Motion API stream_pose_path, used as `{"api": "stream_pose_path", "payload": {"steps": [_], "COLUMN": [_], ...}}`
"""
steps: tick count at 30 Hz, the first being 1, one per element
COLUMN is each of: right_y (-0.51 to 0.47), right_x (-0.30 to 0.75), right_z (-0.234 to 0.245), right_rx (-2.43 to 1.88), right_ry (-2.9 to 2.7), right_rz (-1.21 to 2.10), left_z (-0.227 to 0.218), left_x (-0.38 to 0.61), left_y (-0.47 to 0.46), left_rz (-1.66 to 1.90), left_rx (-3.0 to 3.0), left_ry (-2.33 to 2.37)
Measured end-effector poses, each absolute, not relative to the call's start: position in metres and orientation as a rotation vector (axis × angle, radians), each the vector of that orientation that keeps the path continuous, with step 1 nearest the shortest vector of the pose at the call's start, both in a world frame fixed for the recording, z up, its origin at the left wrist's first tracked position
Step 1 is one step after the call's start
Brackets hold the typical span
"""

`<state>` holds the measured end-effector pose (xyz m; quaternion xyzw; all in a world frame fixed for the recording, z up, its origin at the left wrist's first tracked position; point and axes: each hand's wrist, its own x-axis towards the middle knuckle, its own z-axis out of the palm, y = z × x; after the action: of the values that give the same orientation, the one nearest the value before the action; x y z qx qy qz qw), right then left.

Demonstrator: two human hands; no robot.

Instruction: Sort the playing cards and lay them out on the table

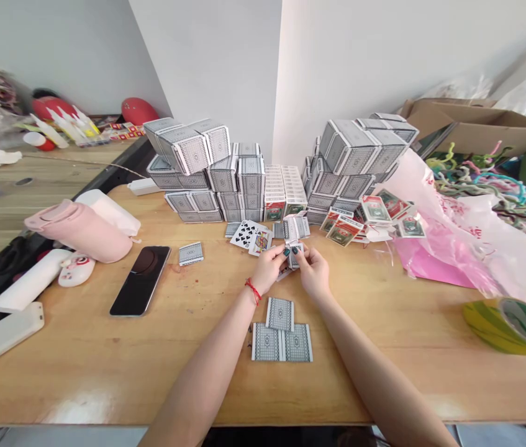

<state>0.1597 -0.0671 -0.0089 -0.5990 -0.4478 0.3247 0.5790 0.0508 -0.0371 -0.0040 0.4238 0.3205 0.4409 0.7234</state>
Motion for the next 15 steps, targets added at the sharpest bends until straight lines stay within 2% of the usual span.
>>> {"api": "stream_pose_path", "payload": {"steps": [15], "right_y": [-0.066], "right_x": [0.158], "right_z": [-0.015], "right_rx": [-1.473], "right_ry": [-1.146], "right_rz": [0.719], "left_z": [-0.016], "left_x": [0.050], "left_y": [-0.037], "left_rz": [1.046], "left_rx": [1.345], "left_ry": [0.988]}}
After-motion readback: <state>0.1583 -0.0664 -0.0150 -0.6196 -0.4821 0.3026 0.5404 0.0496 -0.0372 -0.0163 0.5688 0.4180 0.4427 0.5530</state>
